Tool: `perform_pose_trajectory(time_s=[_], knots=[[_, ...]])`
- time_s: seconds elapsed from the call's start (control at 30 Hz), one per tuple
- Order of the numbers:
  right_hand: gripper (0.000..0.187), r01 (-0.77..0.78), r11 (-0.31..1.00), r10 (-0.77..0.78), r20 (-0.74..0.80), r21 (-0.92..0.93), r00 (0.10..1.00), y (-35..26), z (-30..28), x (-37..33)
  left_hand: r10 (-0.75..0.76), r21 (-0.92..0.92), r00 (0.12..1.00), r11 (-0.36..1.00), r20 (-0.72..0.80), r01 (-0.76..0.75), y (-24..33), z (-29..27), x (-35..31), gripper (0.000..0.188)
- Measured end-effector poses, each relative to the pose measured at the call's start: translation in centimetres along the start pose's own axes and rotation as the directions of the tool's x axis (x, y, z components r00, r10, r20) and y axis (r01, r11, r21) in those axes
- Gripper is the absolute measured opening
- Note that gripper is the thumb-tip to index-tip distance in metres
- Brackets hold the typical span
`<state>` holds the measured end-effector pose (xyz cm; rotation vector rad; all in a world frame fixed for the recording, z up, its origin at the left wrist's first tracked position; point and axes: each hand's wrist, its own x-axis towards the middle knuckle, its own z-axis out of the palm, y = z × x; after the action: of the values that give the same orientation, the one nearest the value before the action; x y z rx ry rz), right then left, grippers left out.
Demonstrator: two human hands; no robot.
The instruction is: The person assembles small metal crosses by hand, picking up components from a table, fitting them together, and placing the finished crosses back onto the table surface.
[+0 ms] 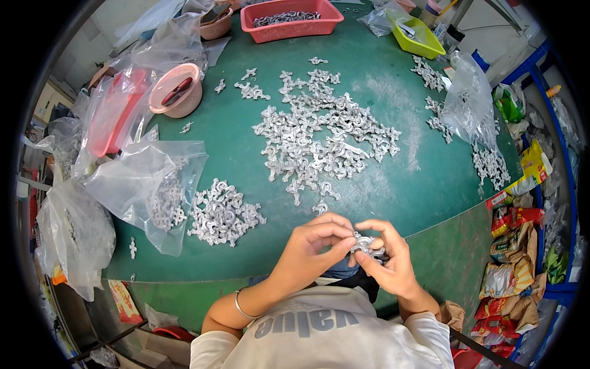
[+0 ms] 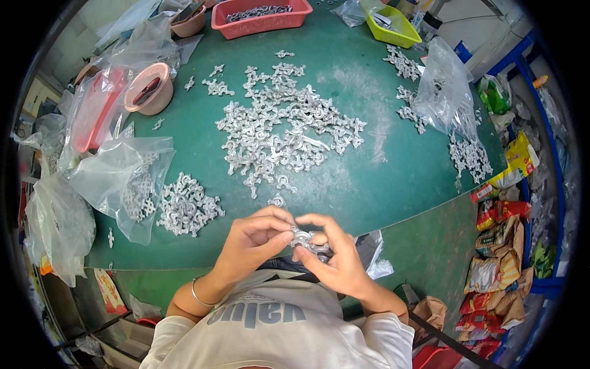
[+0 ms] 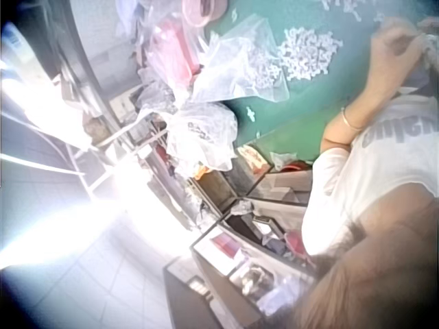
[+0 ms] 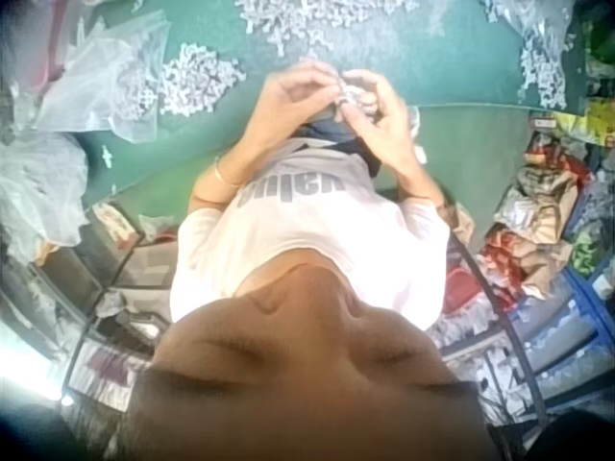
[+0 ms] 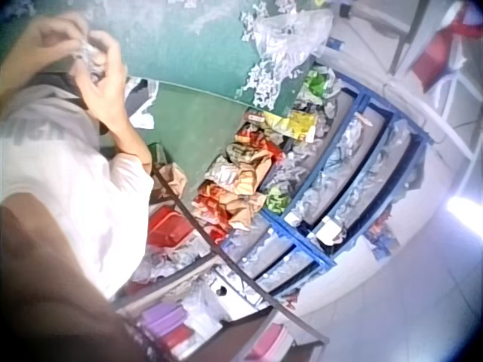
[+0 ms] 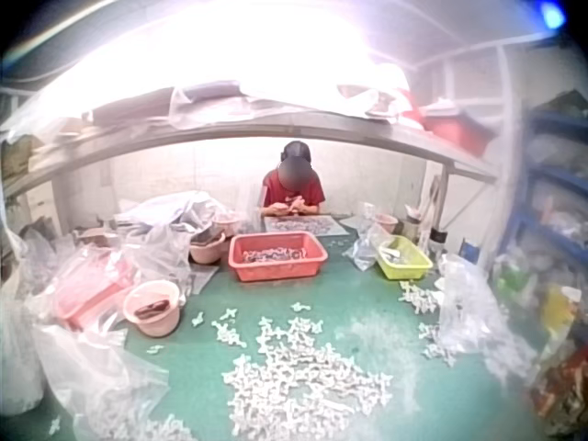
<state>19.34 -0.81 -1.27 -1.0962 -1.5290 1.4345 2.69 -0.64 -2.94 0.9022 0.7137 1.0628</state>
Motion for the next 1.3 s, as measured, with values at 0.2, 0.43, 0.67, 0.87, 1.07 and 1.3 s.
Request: perform_pose_trajectory(time_s=[0.2, 0.43, 0.67, 0.87, 1.07, 1.3], knots=[[0.03, -0.256, 0.615, 0.092, 0.255, 0.746, 0.963, 2.8, -2.4, 1.6, -0.046, -0.046, 0.99, 0.998, -0.13, 0.041, -0.4, 0.0, 0.2, 0.012], [0.022, -0.186, 0.331, 0.181, 0.131, 0.925, 0.975, 3.6, -3.8, 5.5, -0.093, -0.036, 0.984, 0.995, -0.151, 0.089, -1.0, -1.3, 0.0, 0.012], [0.013, -0.066, 0.998, 0.068, -0.139, 0.019, 0.988, 4.9, -5.5, 9.9, -0.108, -0.041, 0.982, 0.994, -0.156, 0.103, -1.1, -1.9, -0.3, 0.011], [0.018, 0.084, 0.457, -0.263, -0.044, -0.885, 0.964, 6.6, -5.1, 12.7, -0.09, -0.054, 0.984, 0.995, -0.153, 0.083, -1.2, -1.9, -0.3, 0.01], [0.015, 0.102, 0.511, -0.281, -0.054, -0.854, 0.958, 7.3, -6.2, 12.6, -0.098, -0.05, 0.981, 0.995, -0.168, 0.091, -1.1, -2.0, -0.3, 0.01], [0.014, -0.067, 0.983, 0.025, -0.24, -0.171, 0.97, 5.2, -4.6, 9.4, -0.072, -0.058, 0.977, 0.996, -0.199, 0.061, -1.0, -2.0, 0.0, 0.013]])
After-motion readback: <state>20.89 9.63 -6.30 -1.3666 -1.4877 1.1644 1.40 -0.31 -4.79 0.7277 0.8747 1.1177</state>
